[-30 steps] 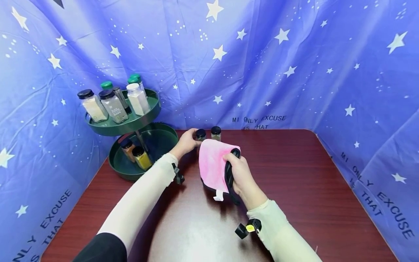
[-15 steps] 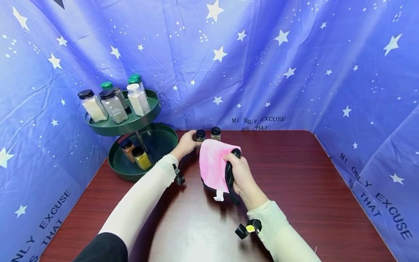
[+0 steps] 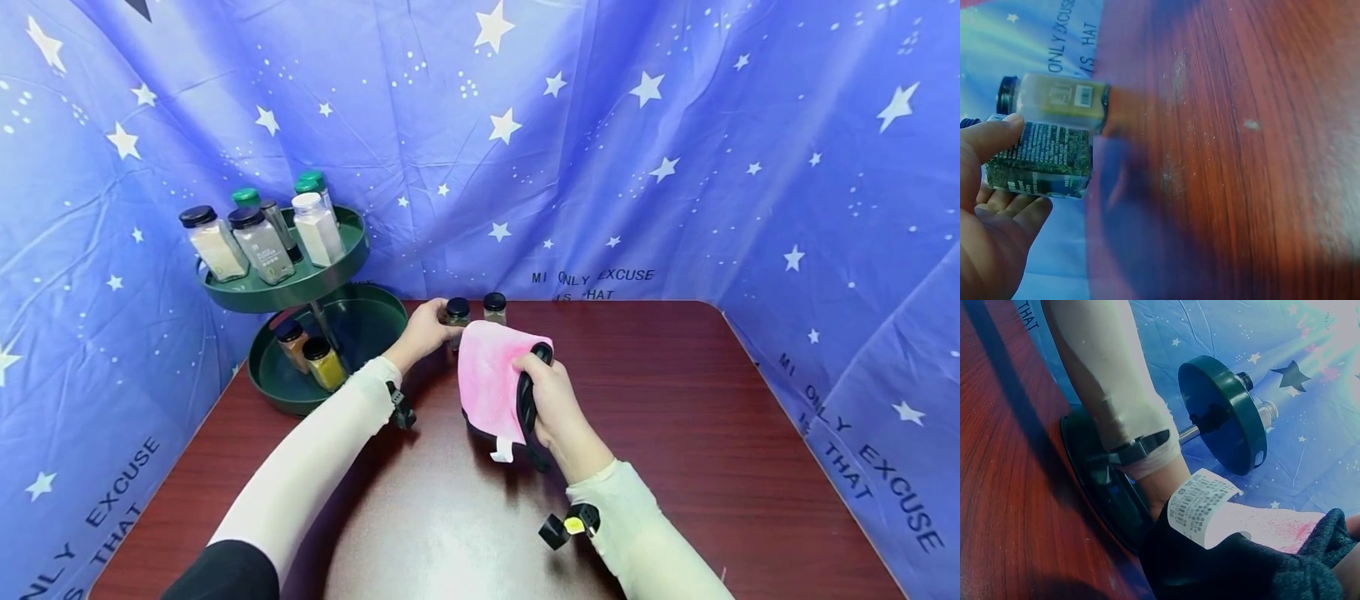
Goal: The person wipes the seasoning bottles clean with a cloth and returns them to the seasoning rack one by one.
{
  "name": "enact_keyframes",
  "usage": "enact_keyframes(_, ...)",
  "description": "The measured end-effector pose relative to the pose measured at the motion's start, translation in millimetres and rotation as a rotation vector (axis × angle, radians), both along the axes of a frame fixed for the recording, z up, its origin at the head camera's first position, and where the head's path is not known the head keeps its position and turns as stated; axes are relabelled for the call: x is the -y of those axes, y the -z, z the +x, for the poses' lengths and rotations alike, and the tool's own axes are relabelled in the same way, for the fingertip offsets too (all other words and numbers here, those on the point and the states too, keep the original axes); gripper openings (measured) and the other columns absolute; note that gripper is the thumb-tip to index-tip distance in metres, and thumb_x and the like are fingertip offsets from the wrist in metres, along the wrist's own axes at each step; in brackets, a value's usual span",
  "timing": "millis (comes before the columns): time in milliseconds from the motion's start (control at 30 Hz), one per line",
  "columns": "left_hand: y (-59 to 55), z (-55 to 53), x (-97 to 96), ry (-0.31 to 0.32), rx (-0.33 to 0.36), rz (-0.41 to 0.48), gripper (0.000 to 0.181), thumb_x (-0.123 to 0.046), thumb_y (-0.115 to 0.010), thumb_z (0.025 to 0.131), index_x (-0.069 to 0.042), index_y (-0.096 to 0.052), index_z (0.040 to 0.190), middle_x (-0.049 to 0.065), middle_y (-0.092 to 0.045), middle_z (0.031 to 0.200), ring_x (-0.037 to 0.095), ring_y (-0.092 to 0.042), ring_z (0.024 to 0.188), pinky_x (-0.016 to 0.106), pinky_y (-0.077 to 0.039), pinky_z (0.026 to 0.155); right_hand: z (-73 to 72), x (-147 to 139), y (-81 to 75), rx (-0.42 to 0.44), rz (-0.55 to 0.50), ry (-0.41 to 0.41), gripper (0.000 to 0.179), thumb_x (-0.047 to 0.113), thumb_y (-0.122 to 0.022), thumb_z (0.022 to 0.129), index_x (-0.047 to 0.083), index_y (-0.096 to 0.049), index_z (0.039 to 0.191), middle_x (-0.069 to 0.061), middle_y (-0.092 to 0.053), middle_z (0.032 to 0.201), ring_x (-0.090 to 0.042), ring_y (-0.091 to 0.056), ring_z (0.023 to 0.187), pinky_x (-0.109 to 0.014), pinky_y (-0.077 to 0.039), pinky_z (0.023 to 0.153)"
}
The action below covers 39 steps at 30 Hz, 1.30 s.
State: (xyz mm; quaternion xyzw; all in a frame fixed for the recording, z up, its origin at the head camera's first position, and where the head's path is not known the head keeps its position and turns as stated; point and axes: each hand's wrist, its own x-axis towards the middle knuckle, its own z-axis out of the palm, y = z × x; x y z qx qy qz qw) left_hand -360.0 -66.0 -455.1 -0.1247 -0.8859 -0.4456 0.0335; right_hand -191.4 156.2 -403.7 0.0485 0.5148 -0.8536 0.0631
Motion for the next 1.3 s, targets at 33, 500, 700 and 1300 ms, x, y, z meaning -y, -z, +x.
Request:
enact_keyframes(33,-1.9,2.0,0.5,0.003,-0.006,-0.002,0.044,-0.024,-0.087,0.082,-0.007,-0.066,0.116,0.006,-0.069,0.104,0.022,-0.063,0.096,0.04,-0.054,0.087,-0.2,-0.3,-0.1,-0.003,0.001,0.004,0.018,0.004,-0.051,0.095,0.011,-0.052,0.078,0.005,-0.052,0.06,-0.008,-0.051,0.05,-0.022,-0.043,0.047)
enact_keyframes(500,-19.5,39.9,0.5,0.026,-0.073,0.064,0.049,-0.025,-0.089,0.079,-0.008,-0.066,0.118,0.004,-0.073,0.103,0.019,-0.066,0.093,0.038,-0.055,0.086,-1.9,-3.1,1.0,0.006,0.029,0.025,0.019,0.006,-0.052,0.096,0.012,-0.054,0.077,0.005,-0.054,0.061,-0.009,-0.054,0.052,-0.023,-0.045,0.049)
enact_keyframes(700,-17.7,63.2,-1.7,0.001,-0.083,0.103,0.049,-0.026,-0.09,0.078,-0.008,-0.066,0.116,0.005,-0.075,0.104,0.019,-0.069,0.092,0.037,-0.057,0.085,-3.0,-5.7,-0.1,0.011,0.036,0.042,0.022,0.006,-0.052,0.096,0.012,-0.054,0.075,0.006,-0.052,0.059,-0.008,-0.052,0.05,-0.023,-0.043,0.047)
enact_keyframes(1300,-7.3,114.6,7.7,0.049,-0.023,0.084,0.049,-0.027,-0.091,0.077,-0.01,-0.066,0.116,0.001,-0.073,0.103,0.015,-0.066,0.09,0.036,-0.056,0.084,-6.2,-8.6,0.2,0.017,-0.001,0.064,0.024,0.006,-0.05,0.098,0.013,-0.054,0.075,0.005,-0.053,0.058,-0.009,-0.054,0.049,-0.023,-0.045,0.047)
